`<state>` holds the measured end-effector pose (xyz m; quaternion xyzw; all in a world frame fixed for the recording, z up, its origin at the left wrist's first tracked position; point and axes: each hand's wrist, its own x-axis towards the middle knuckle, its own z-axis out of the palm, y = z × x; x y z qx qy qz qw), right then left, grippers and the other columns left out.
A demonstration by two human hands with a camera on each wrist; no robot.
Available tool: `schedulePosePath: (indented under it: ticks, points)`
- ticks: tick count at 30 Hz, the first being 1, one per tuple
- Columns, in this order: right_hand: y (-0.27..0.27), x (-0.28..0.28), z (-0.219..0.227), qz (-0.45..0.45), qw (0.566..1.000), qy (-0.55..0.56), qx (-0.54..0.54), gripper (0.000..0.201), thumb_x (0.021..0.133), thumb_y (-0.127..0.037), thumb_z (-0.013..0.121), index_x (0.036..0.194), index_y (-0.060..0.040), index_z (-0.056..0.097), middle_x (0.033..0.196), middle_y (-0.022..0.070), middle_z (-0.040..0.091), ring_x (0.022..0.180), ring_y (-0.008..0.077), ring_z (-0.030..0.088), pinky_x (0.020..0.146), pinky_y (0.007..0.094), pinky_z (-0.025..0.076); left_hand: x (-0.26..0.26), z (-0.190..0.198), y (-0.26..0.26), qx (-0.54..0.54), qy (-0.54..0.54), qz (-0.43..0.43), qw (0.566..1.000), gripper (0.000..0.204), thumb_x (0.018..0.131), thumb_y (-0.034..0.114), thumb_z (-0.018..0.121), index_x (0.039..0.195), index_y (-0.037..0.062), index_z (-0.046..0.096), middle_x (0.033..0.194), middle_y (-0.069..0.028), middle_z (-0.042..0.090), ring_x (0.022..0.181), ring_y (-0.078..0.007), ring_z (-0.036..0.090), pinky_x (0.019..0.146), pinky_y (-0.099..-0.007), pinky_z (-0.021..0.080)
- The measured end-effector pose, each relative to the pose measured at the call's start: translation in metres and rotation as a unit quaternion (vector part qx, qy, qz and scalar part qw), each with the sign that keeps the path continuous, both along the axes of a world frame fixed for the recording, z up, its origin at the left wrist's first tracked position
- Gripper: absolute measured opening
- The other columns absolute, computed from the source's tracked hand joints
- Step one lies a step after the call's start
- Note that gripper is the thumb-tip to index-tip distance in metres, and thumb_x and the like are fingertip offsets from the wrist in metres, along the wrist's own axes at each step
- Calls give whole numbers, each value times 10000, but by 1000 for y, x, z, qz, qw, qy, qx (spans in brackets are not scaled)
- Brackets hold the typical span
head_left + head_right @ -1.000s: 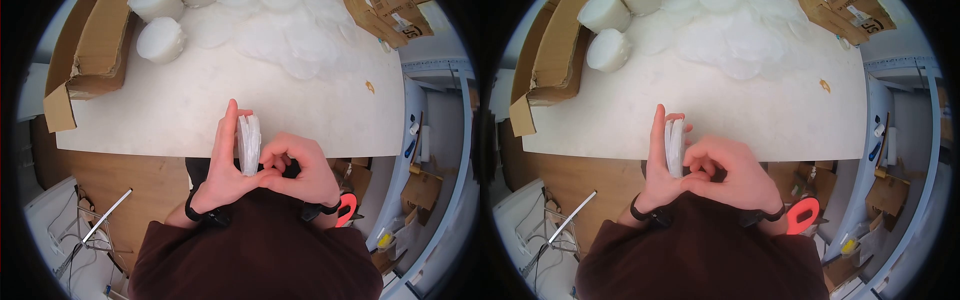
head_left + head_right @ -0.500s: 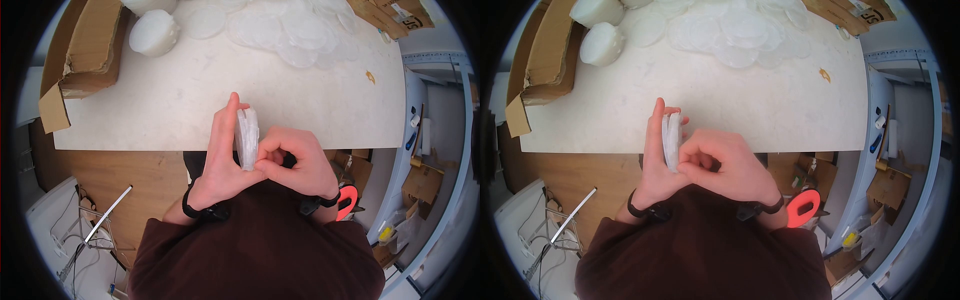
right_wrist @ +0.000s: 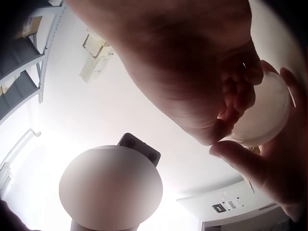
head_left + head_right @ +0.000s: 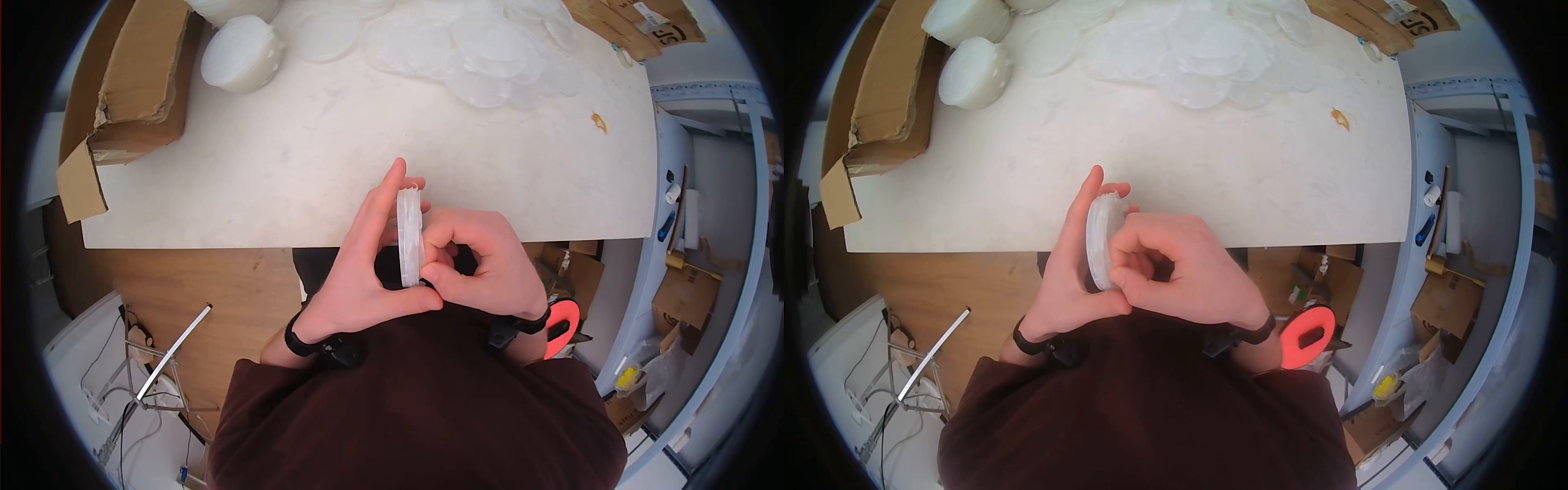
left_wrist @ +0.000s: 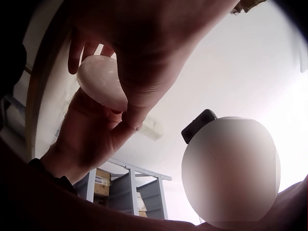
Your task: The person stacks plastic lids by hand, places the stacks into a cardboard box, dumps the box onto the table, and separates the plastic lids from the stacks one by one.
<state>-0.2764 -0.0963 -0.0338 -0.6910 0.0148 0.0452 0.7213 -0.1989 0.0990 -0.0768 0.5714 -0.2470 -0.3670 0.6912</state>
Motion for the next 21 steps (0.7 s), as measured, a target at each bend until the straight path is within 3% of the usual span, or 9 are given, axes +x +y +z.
schedulePosePath:
  ticks: [3,6,8,10,13,15,17,18,21]
  points:
    - [-5,-1,-4,15,1000,-24,-6,124,925,-27,744,909,-51,623,782,-5,601,645,80,539,586,272,435,0,5,1,-17,108,14,994,1410,809,436,1004,1804,80,70,1717,-175,366,1521,-310,493,1225,-479,439]
    - [-11,-4,-6,29,999,-12,31,126,910,-21,725,887,-53,605,794,7,597,691,86,552,625,283,452,3,4,8,-61,154,-10,986,1310,879,299,968,1810,124,63,1750,-188,338,1565,-309,453,1280,-495,382]
    - [-20,-7,-12,9,999,-33,36,116,927,-30,716,903,-55,605,807,2,597,718,89,548,662,284,457,4,4,9,-70,165,25,983,1299,894,342,955,1809,116,61,1746,-190,347,1573,-306,444,1293,-499,357]
    - [-30,-8,-3,-16,998,-53,37,105,943,-38,706,919,-57,605,820,-3,598,746,92,544,700,284,462,6,7,7,-71,153,50,984,1312,886,451,946,1807,114,75,1731,-191,368,1555,-317,469,1252,-504,420]
    - [-46,10,12,-214,967,-79,111,80,1041,-102,679,1008,-59,619,869,-31,597,774,89,508,771,261,444,10,4,7,-37,124,122,984,1362,834,614,934,1802,121,113,1708,-197,386,1507,-334,524,1139,-495,538]
    - [-66,33,9,-263,953,-102,115,97,1072,-136,681,1048,-56,632,885,-40,595,772,79,494,774,246,435,11,4,7,-35,117,117,986,1364,832,608,939,1803,122,112,1711,-199,383,1508,-336,523,1146,-495,533]
    - [-84,48,5,-345,939,-9,5,151,1098,-193,691,1115,-47,658,888,-44,592,796,46,500,770,223,429,10,5,9,-31,111,115,987,1366,831,602,943,1803,123,112,1713,-200,379,1510,-337,522,1152,-495,528]
    - [-87,48,0,-344,939,-13,5,151,1098,-193,691,1115,-47,658,888,-44,592,796,46,500,770,223,429,9,6,9,-28,108,115,987,1366,828,589,950,1804,126,113,1716,-199,375,1508,-336,524,1154,-494,527]
    - [-91,47,-7,-333,926,71,-161,181,1099,-196,708,1175,-37,667,906,-50,611,821,20,508,768,205,425,8,12,2,-8,97,122,988,1406,791,623,962,1799,108,129,1708,-194,386,1508,-337,519,1155,-495,521]
